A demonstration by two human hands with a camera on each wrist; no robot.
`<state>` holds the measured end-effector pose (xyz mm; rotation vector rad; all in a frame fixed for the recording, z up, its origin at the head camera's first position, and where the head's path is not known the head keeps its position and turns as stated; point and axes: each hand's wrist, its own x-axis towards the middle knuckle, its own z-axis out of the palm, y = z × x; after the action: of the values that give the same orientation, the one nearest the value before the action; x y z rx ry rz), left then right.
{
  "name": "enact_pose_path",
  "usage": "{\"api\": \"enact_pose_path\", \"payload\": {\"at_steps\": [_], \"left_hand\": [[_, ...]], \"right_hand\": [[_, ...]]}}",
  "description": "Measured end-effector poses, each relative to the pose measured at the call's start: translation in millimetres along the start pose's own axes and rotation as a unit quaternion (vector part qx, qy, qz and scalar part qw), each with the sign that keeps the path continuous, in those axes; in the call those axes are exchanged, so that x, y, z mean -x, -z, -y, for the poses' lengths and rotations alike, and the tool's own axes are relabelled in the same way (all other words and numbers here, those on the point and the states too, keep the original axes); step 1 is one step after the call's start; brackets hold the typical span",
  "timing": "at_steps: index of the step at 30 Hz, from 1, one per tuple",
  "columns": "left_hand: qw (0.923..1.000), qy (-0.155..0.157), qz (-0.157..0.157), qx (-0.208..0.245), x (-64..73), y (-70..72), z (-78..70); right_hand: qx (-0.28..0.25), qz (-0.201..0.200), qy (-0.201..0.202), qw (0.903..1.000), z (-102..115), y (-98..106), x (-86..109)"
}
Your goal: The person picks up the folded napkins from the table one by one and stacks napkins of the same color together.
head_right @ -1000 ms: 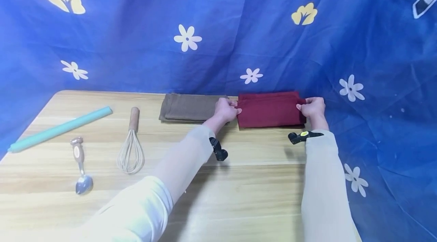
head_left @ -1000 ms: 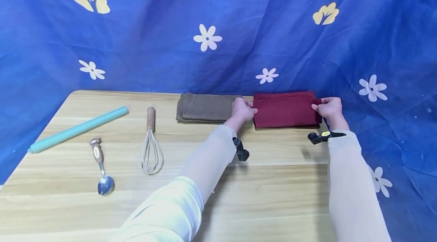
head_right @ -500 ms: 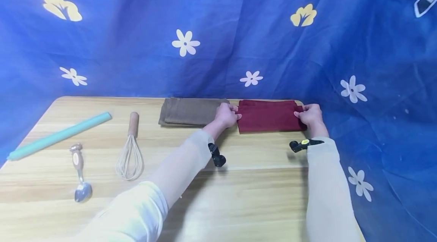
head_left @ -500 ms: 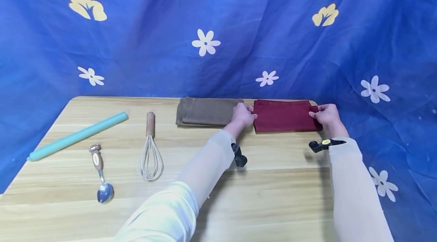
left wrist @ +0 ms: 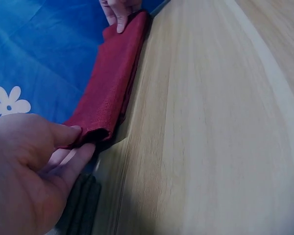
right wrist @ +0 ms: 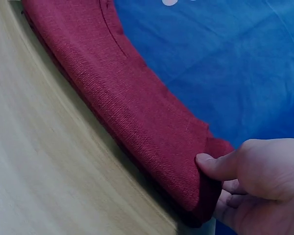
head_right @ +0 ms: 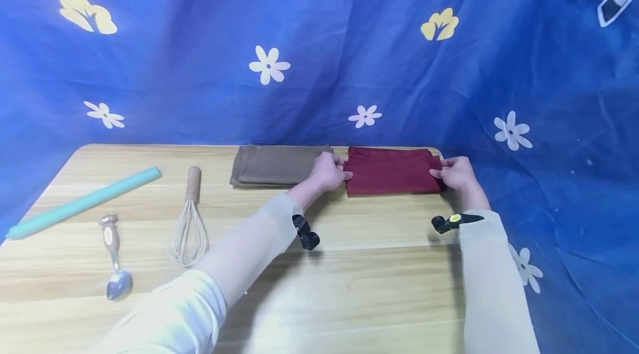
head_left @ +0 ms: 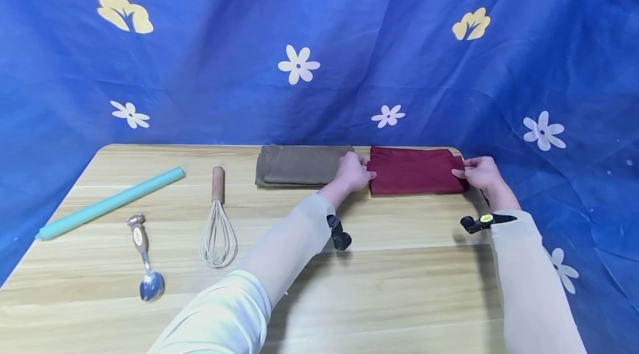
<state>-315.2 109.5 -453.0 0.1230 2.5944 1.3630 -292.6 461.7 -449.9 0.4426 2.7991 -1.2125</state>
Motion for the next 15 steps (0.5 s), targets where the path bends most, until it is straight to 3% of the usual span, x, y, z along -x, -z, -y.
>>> {"api": "enact_pose_path", "payload": {"at_steps": [7, 15], "left_hand": [[0.9997, -0.005, -0.006, 0.023, -0.6, -2.4, -3.1], [0.9971, 0.012, -0.012, 0.074, -6.7, -9.2, -6.8]], "right_hand": [[-0.016, -0.024, 0.002, 0.9996, -3, 8, 5.8], [-0.03, -0.059, 0.01, 0.9978, -1, 13, 2.6]]}}
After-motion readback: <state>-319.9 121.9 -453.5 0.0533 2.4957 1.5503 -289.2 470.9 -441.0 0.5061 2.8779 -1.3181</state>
